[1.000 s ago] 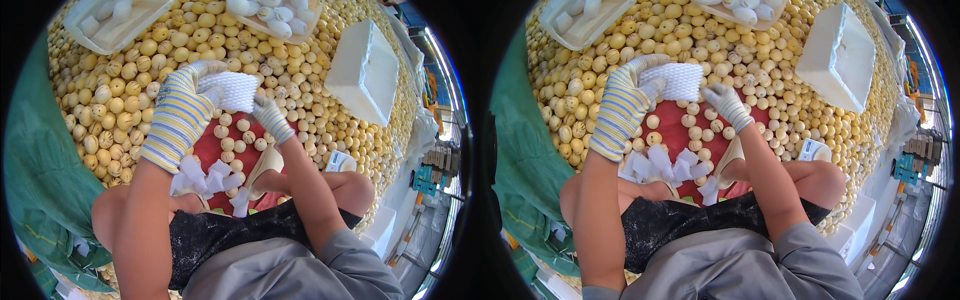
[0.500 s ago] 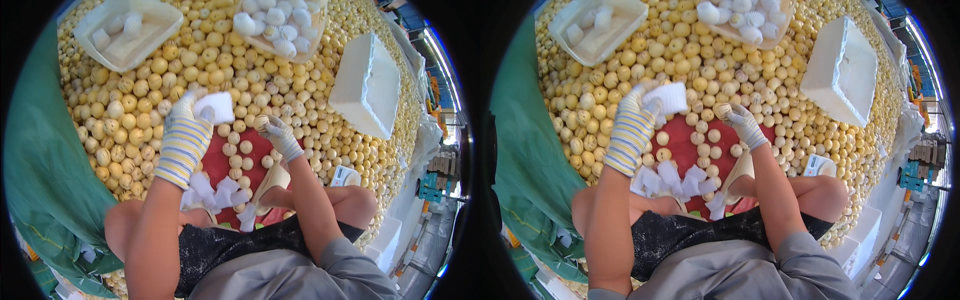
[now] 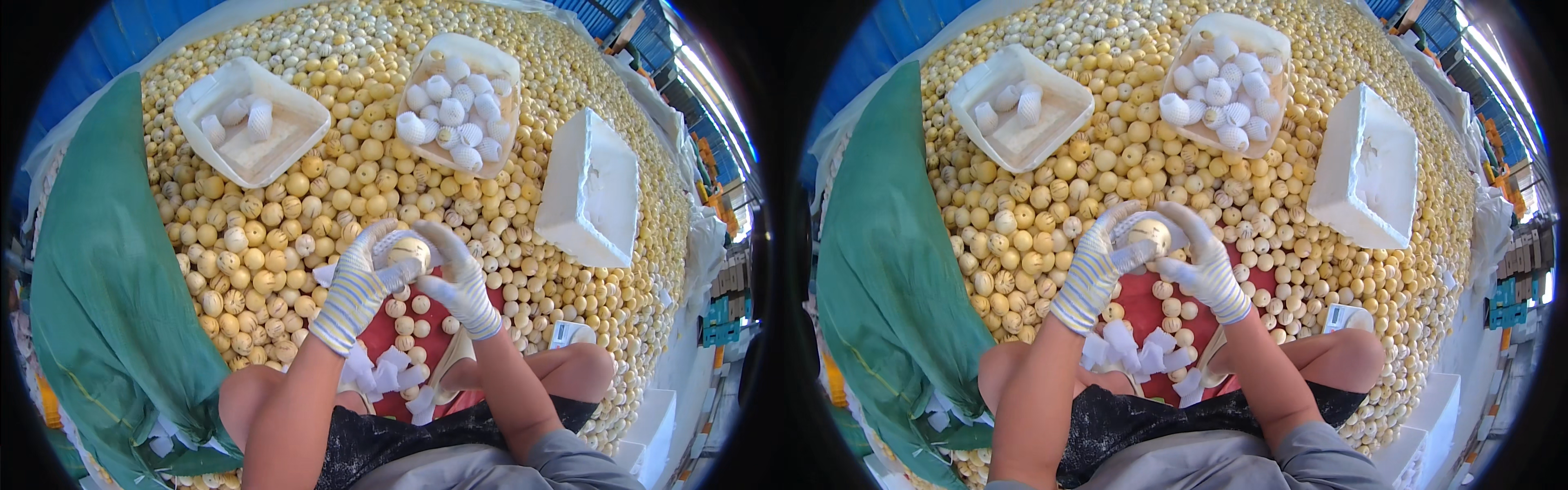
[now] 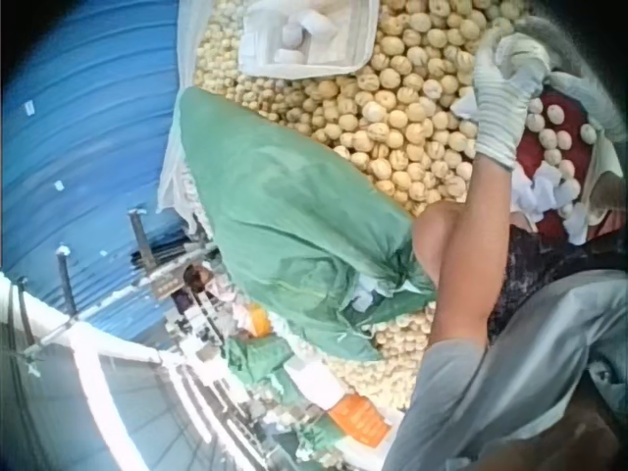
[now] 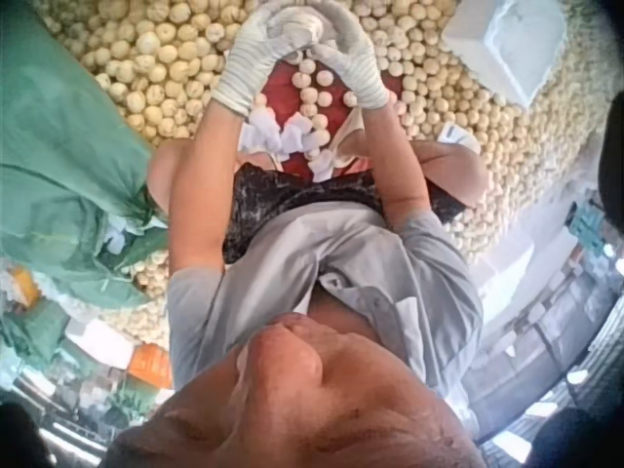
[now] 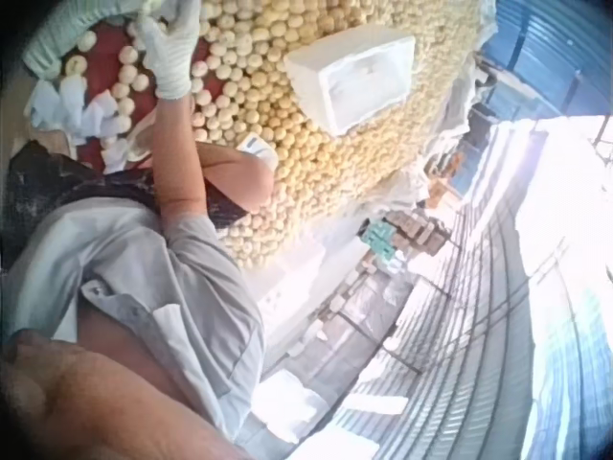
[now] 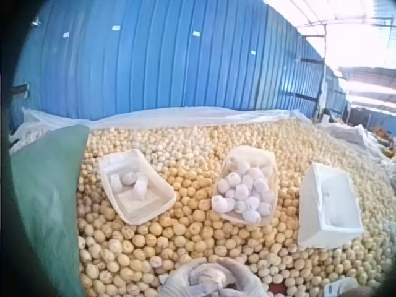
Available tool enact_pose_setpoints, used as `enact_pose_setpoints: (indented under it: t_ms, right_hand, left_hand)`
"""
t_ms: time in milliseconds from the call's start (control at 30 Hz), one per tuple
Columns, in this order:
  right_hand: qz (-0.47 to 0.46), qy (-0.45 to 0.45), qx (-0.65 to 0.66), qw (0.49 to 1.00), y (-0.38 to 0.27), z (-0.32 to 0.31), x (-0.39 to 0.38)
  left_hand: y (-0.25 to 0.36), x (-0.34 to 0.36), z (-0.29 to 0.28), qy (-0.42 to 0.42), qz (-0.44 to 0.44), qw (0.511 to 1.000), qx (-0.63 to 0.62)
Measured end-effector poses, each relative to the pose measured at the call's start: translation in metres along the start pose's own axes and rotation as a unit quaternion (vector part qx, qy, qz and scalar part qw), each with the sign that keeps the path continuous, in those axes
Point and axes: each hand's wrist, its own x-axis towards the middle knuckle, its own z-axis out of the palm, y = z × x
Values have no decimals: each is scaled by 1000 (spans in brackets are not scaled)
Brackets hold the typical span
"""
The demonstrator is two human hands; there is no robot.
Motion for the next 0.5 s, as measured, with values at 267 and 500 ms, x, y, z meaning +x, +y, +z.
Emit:
enact_pose_setpoints:
  t_ms: [267, 500]
  right_hand:
    - [139, -50, 573, 806, 24, 12, -11]
    - [108, 93, 394, 908, 22, -6, -2]
  left_hand:
    - [21, -12, 18, -79, 18, 996, -30]
    - [12, -8, 11, -44, 18, 998, 46]
